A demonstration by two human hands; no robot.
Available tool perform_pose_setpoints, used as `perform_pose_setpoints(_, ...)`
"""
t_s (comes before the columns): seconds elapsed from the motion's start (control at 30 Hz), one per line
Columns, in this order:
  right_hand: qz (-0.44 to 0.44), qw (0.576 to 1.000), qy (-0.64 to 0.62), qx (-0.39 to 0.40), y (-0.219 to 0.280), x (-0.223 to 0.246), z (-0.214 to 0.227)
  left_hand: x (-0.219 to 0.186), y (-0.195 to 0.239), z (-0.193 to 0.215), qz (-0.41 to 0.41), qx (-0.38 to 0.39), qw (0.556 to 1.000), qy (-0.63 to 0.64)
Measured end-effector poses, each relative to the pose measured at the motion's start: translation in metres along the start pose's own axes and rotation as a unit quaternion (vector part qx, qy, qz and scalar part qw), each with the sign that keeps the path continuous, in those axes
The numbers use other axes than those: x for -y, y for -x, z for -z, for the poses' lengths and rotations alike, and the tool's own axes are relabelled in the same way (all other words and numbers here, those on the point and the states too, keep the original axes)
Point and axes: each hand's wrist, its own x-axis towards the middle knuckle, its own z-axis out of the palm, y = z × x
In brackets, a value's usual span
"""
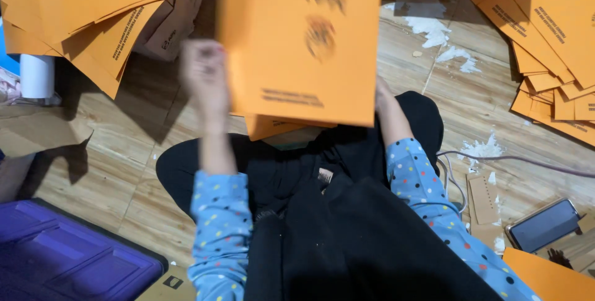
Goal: Assemble orange paper folders by folding flaps and applying adhesive with a small applicator
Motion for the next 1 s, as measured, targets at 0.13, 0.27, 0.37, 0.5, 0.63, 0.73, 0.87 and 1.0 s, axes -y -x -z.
perform_pose_setpoints(0.13, -0.017, 0.998, -0.066, -0.011, 0.025, 0.014, 0.000, 0.113, 0.036, 0.021, 0.106, 0.019, 0.980, -0.167)
perform_pose_setpoints(0.27, -0.030, 0.990, -0.135, -0.021, 0.037, 0.022, 0.001, 0.237, 0.047, 0.092, 0.180, 0.005, 0.956, -0.231)
perform_pose_setpoints(0.37, -0.018, 1.000, 0.006, 0.020, -0.016, -0.012, 0.007, 0.254, 0.044, 0.122, 0.219, -0.018, 0.886, -0.409)
perform_pose_setpoints(0.5, 0.033, 0.998, 0.037, 0.046, -0.045, -0.049, -0.018, 0.250, 0.053, 0.112, 0.255, -0.016, 0.778, -0.573)
perform_pose_setpoints(0.63, 0.188, 0.963, 0.191, -0.028, -0.033, -0.058, -0.042, 0.248, 0.062, 0.104, 0.246, 0.015, 0.769, -0.589)
perform_pose_setpoints(0.73, 0.264, 0.918, 0.266, -0.129, -0.005, -0.045, -0.043, 0.258, 0.068, 0.111, 0.252, -0.001, 0.783, -0.569)
perform_pose_setpoints(0.87, 0.356, 0.895, 0.148, -0.225, 0.020, -0.013, -0.011, 0.257, 0.071, 0.108, 0.272, -0.027, 0.779, -0.564)
perform_pose_setpoints(1.0, 0.389, 0.876, 0.038, -0.281, 0.075, 0.058, 0.028, 0.226, 0.072, 0.091, 0.292, -0.031, 0.771, -0.565)
